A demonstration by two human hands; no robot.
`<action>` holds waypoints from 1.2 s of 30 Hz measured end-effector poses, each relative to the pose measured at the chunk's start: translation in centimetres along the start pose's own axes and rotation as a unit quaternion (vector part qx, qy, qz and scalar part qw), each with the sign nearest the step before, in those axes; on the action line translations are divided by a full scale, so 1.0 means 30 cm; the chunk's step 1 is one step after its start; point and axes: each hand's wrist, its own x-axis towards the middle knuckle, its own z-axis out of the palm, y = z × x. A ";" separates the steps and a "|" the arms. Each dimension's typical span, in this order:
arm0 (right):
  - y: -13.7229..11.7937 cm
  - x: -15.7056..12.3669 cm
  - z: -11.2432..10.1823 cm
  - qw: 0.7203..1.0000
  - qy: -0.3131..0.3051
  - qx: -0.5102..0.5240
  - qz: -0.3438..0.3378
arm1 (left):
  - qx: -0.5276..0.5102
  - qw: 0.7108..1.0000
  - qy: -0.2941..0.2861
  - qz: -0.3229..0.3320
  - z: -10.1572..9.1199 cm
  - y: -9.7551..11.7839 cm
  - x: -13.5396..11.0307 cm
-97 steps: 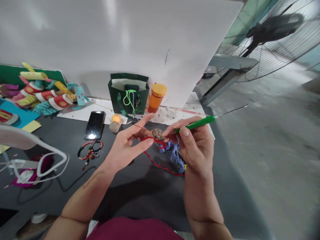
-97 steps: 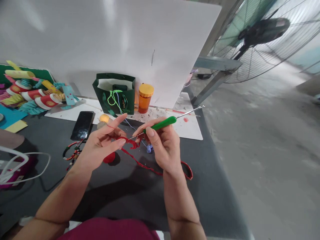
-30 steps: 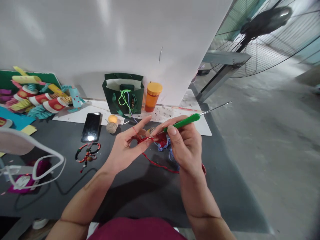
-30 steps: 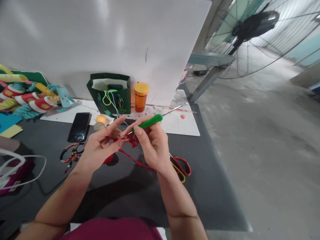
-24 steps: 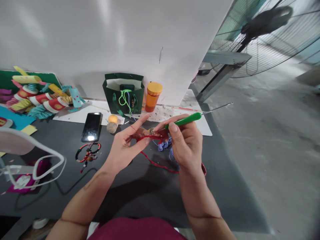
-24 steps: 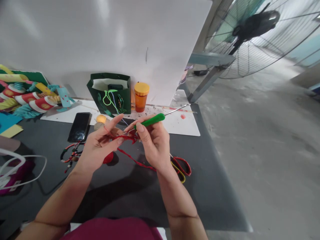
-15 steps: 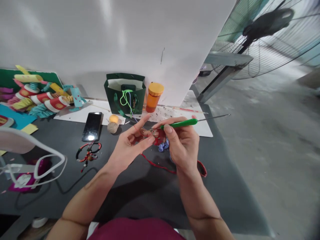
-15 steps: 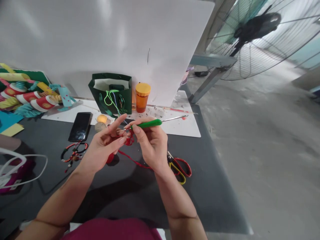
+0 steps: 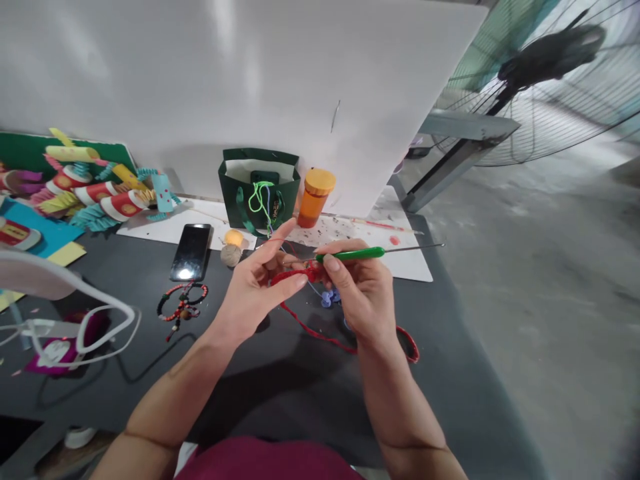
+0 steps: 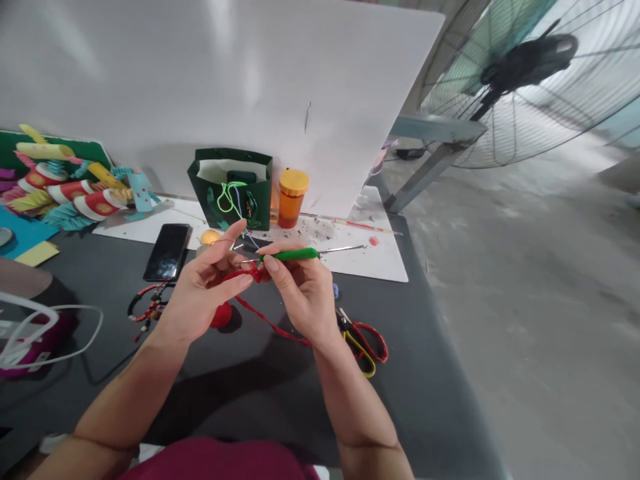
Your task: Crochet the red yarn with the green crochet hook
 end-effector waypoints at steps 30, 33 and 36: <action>-0.012 -0.006 0.021 0.999 0.006 -0.038 0.006 | -0.057 0.998 -0.004 -0.007 0.006 -0.016 0.003; -0.015 -0.004 0.010 0.999 0.009 -0.035 0.001 | -0.063 0.998 -0.015 -0.009 0.006 -0.014 0.003; -0.017 -0.003 0.004 0.999 0.006 -0.038 -0.006 | -0.073 0.997 -0.022 -0.010 0.005 -0.013 0.002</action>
